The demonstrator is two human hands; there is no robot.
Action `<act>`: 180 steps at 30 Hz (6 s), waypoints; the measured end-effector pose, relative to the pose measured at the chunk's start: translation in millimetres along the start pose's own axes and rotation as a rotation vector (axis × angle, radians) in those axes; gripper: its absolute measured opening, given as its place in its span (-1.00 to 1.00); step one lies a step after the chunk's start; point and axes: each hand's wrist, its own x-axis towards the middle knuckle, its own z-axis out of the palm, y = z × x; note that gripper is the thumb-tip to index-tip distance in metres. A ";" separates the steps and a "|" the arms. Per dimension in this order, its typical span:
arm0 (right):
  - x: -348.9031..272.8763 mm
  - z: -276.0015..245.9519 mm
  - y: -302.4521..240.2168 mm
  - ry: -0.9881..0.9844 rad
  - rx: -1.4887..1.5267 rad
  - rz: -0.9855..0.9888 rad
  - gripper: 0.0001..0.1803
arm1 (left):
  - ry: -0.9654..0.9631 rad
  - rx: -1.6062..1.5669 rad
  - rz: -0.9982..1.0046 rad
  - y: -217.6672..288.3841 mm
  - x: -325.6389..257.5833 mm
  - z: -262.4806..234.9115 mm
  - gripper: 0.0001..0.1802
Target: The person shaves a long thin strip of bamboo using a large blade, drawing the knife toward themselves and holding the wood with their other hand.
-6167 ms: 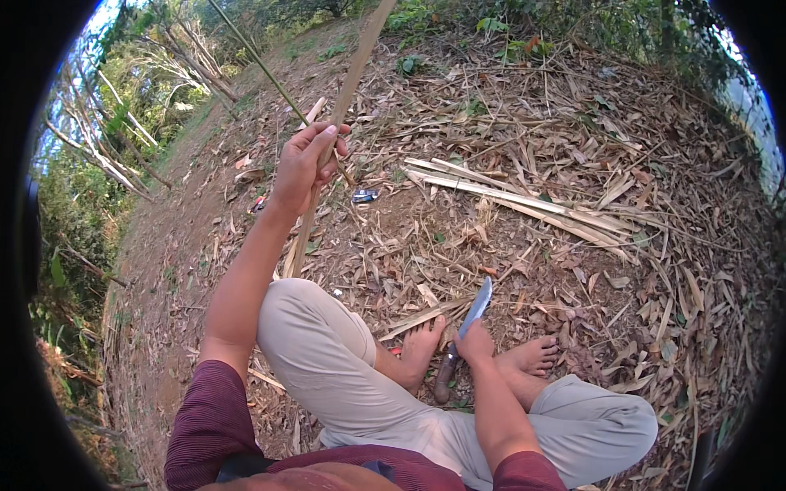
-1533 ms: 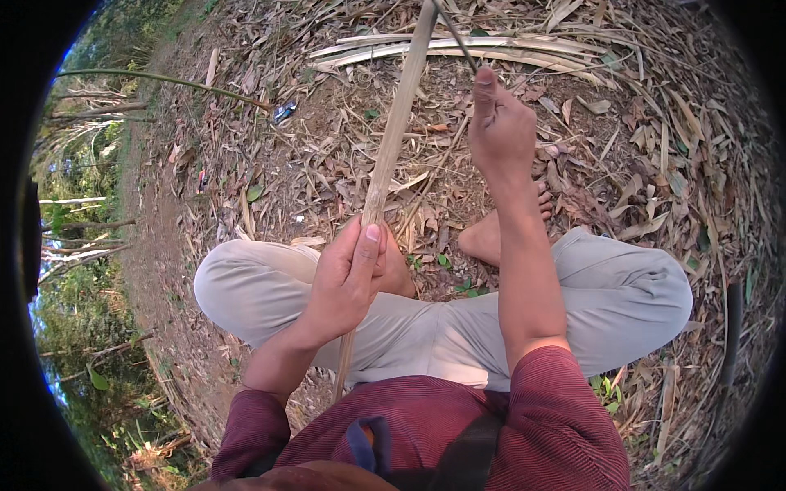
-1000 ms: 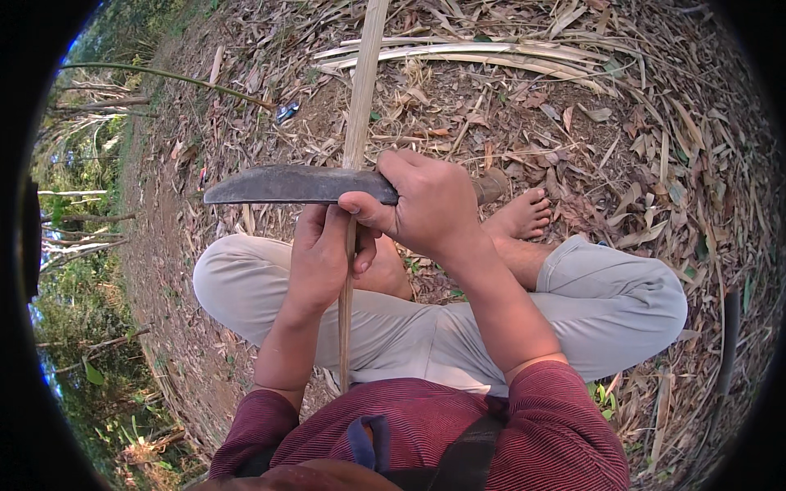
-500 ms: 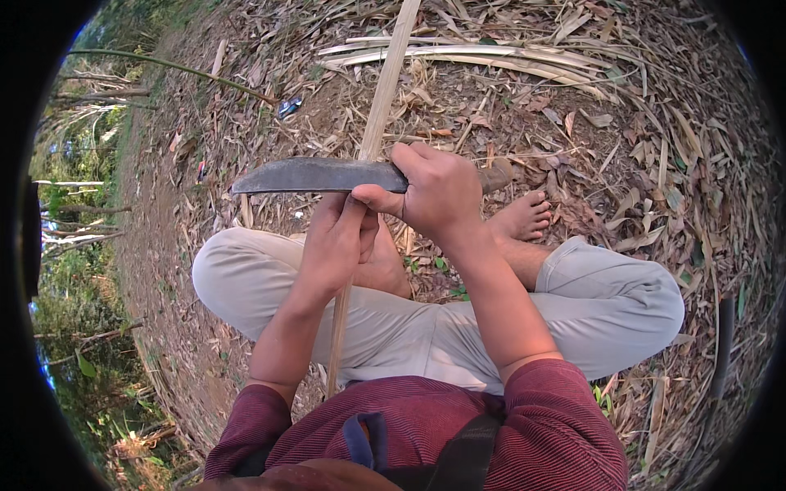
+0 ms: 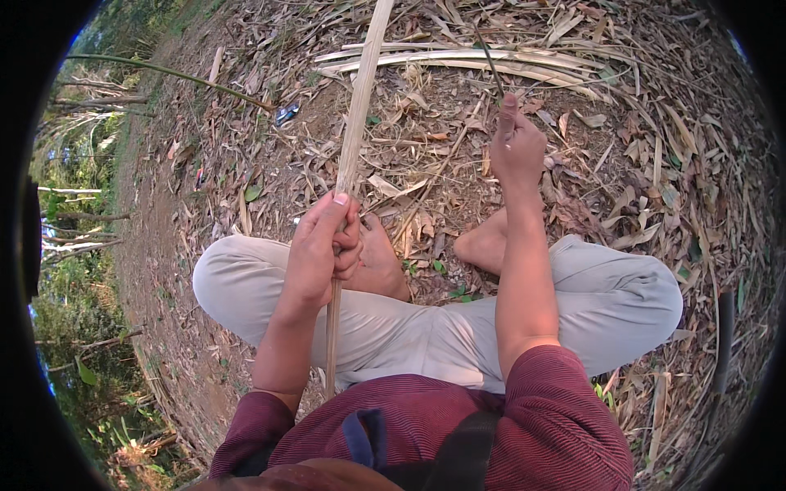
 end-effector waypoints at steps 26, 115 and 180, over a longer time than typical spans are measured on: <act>-72.8 25.4 -66.8 -0.151 0.052 -0.789 -0.20 | 0.058 0.239 0.291 -22.1 8.0 8.9 -0.83; -67.4 123.1 91.0 -0.716 0.887 1.067 -0.52 | 0.023 -0.154 0.034 -12.1 -1.6 -5.7 -0.73; -83.6 2.1 -105.6 -0.503 -0.069 -0.807 -0.63 | 0.012 -0.130 0.050 -21.3 -21.4 -34.8 -0.82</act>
